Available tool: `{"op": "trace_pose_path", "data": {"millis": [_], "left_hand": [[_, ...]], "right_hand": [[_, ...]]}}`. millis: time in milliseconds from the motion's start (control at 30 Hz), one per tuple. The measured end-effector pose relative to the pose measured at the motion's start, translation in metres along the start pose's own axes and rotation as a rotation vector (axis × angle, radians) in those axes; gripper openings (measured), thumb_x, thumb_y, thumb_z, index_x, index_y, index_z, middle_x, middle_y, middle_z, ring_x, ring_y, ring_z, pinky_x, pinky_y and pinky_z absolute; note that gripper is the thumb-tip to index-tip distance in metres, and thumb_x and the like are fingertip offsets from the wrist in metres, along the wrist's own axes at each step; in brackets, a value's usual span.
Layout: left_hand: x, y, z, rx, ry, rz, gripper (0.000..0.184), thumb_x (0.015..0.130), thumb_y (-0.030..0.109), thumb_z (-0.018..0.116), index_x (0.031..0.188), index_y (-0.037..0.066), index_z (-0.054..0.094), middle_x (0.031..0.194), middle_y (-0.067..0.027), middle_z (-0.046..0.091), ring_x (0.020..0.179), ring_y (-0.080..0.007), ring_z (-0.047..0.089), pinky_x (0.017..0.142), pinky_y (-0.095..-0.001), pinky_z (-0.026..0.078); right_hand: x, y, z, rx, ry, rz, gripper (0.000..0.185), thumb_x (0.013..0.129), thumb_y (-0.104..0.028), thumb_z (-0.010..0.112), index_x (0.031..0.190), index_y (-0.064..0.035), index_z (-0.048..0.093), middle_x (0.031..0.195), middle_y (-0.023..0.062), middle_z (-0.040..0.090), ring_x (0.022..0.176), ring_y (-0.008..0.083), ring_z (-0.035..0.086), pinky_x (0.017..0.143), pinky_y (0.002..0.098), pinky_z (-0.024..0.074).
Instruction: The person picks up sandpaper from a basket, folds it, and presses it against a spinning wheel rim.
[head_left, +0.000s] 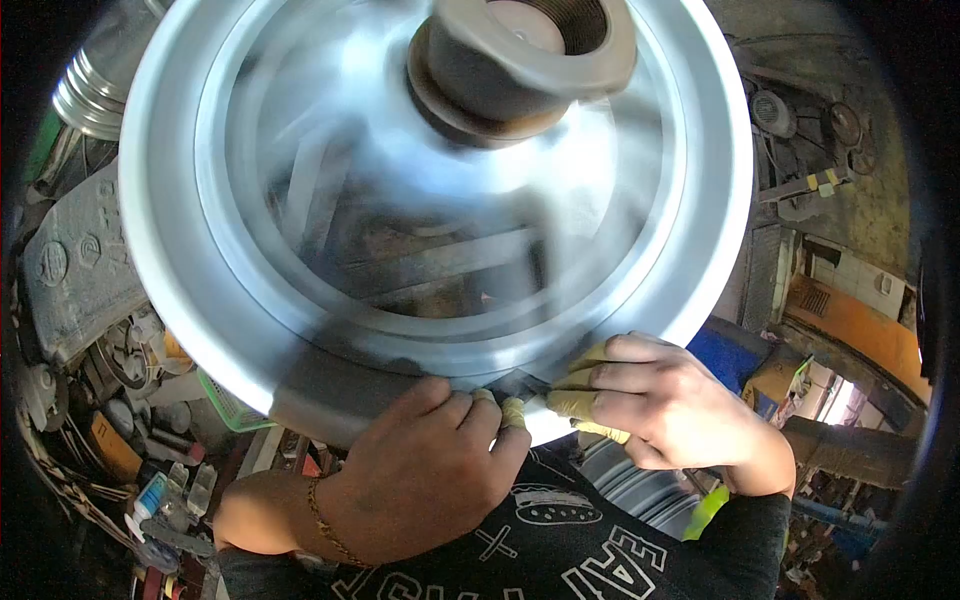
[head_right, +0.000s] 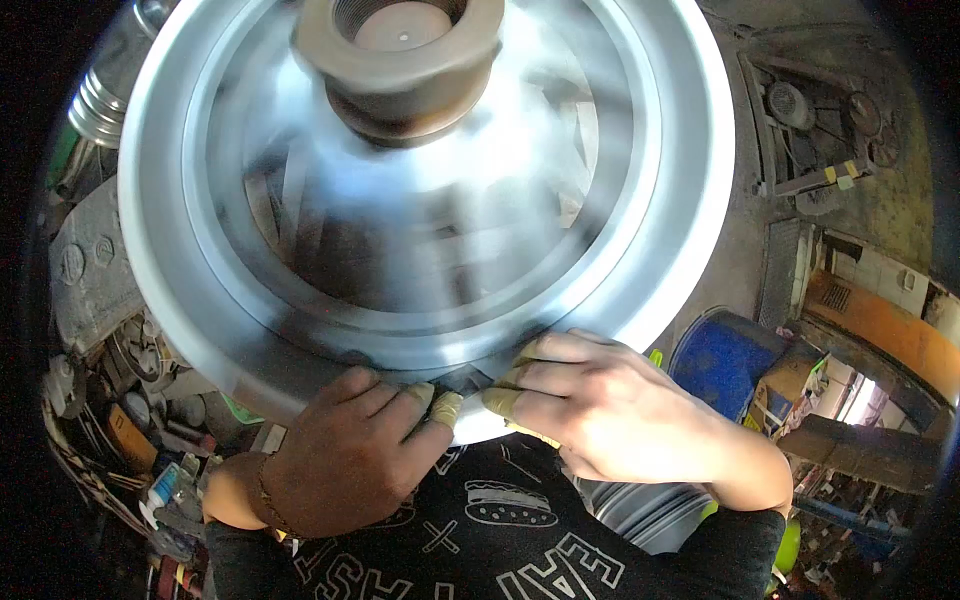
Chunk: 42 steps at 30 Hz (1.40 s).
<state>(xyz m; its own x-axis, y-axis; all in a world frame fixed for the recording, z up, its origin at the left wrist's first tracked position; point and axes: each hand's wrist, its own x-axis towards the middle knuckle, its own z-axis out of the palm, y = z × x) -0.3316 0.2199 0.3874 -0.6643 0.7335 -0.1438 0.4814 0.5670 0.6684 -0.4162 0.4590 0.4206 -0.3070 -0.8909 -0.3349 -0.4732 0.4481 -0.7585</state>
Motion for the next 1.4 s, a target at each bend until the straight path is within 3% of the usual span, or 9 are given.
{"op": "trace_pose_path", "data": {"millis": [500, 700, 867, 933, 1100, 1167, 1200, 1300, 1400], "left_hand": [[0.001, 0.005, -0.003, -0.136, 0.068, 0.047, 0.017, 0.083, 0.012, 0.062, 0.095, 0.001, 0.068, 0.088, -0.0108, 0.063, 0.077, -0.0215, 0.061, 0.075, -0.035, 0.043], [0.002, 0.006, 0.007, -0.063, 0.245, 0.1, 0.012, 0.082, 0.012, 0.058, 0.089, 0.004, 0.064, 0.075, -0.0049, 0.056, 0.069, -0.0172, 0.058, 0.072, -0.0299, 0.044], [-0.002, 0.005, 0.005, -0.314, 0.486, 0.104, 0.026, 0.077, -0.002, 0.063, 0.102, 0.001, 0.069, 0.08, -0.0079, 0.063, 0.072, -0.0214, 0.062, 0.074, -0.0325, 0.049], [-0.014, 0.01, -0.006, -0.629, 0.402, -0.23, 0.036, 0.077, -0.013, 0.063, 0.11, 0.0, 0.069, 0.084, -0.012, 0.068, 0.072, -0.0253, 0.065, 0.067, -0.0336, 0.051], [-0.022, 0.018, 0.001, -0.742, 0.547, -0.262, 0.029, 0.085, -0.012, 0.06, 0.11, 0.0, 0.067, 0.091, -0.0163, 0.071, 0.077, -0.0263, 0.07, 0.068, -0.0338, 0.053], [-0.022, 0.023, 0.006, -0.447, 0.706, -0.028, 0.031, 0.08, -0.012, 0.065, 0.108, 0.001, 0.068, 0.093, -0.0156, 0.072, 0.082, -0.0263, 0.07, 0.074, -0.0363, 0.055], [-0.025, 0.031, -0.004, -0.17, 0.547, -0.06, 0.029, 0.077, -0.003, 0.07, 0.104, 0.005, 0.068, 0.101, -0.0131, 0.071, 0.091, -0.0267, 0.069, 0.079, -0.0372, 0.055], [-0.024, 0.038, 0.017, 0.084, 0.699, 0.228, 0.027, 0.074, 0.007, 0.071, 0.101, 0.009, 0.069, 0.109, -0.0094, 0.069, 0.102, -0.0276, 0.067, 0.084, -0.0369, 0.053], [-0.023, 0.04, 0.019, 0.0, 0.667, 0.202, 0.026, 0.077, 0.016, 0.074, 0.102, 0.01, 0.071, 0.113, -0.0083, 0.066, 0.109, -0.028, 0.065, 0.085, -0.0378, 0.053]], "right_hand": [[-0.015, -0.018, -0.003, -0.087, 0.102, 0.037, 0.035, 0.056, -0.008, 0.067, 0.09, 0.0003, 0.07, 0.089, 0.0131, 0.065, 0.081, 0.0314, 0.059, 0.077, 0.0401, 0.0524], [-0.025, -0.031, -0.013, -0.142, 0.046, 0.059, 0.046, 0.061, -0.005, 0.069, 0.106, 0.0016, 0.07, 0.093, 0.0073, 0.065, 0.09, 0.0251, 0.058, 0.081, 0.0334, 0.0516], [-0.052, -0.059, -0.03, -0.253, 0.361, 0.005, 0.028, 0.071, -0.006, 0.072, 0.098, 0.0034, 0.073, 0.09, 0.0113, 0.068, 0.075, 0.0275, 0.064, 0.066, 0.0359, 0.0531], [-0.069, -0.06, -0.033, -0.206, 0.588, -0.082, 0.021, 0.078, -0.01, 0.073, 0.093, 0.0049, 0.074, 0.085, 0.0145, 0.07, 0.069, 0.0298, 0.069, 0.059, 0.0351, 0.0532], [-0.057, -0.042, -0.012, 0.435, 0.122, -0.015, 0.029, 0.094, -0.02, 0.067, 0.106, 0.0056, 0.072, 0.085, 0.0178, 0.072, 0.073, 0.0268, 0.069, 0.067, 0.0343, 0.0553], [-0.058, -0.033, 0.018, 0.839, 0.126, 0.194, 0.031, 0.099, -0.022, 0.062, 0.113, 0.0044, 0.07, 0.088, 0.0155, 0.073, 0.077, 0.0215, 0.069, 0.072, 0.0325, 0.0542], [-0.057, -0.038, 0.029, 1.064, 0.178, 0.302, 0.033, 0.101, -0.024, 0.059, 0.116, 0.0035, 0.069, 0.091, 0.0124, 0.074, 0.08, 0.015, 0.068, 0.071, 0.0294, 0.0525], [-0.06, -0.031, 0.038, 1.105, 0.255, 0.331, 0.031, 0.102, -0.024, 0.058, 0.109, 0.0045, 0.069, 0.087, 0.0088, 0.073, 0.078, 0.0115, 0.066, 0.067, 0.0255, 0.0507], [-0.057, -0.041, 0.036, 1.065, 0.301, 0.404, 0.024, 0.1, -0.018, 0.061, 0.102, 0.0037, 0.071, 0.085, 0.0069, 0.072, 0.077, 0.0099, 0.065, 0.068, 0.0252, 0.0506]]}}
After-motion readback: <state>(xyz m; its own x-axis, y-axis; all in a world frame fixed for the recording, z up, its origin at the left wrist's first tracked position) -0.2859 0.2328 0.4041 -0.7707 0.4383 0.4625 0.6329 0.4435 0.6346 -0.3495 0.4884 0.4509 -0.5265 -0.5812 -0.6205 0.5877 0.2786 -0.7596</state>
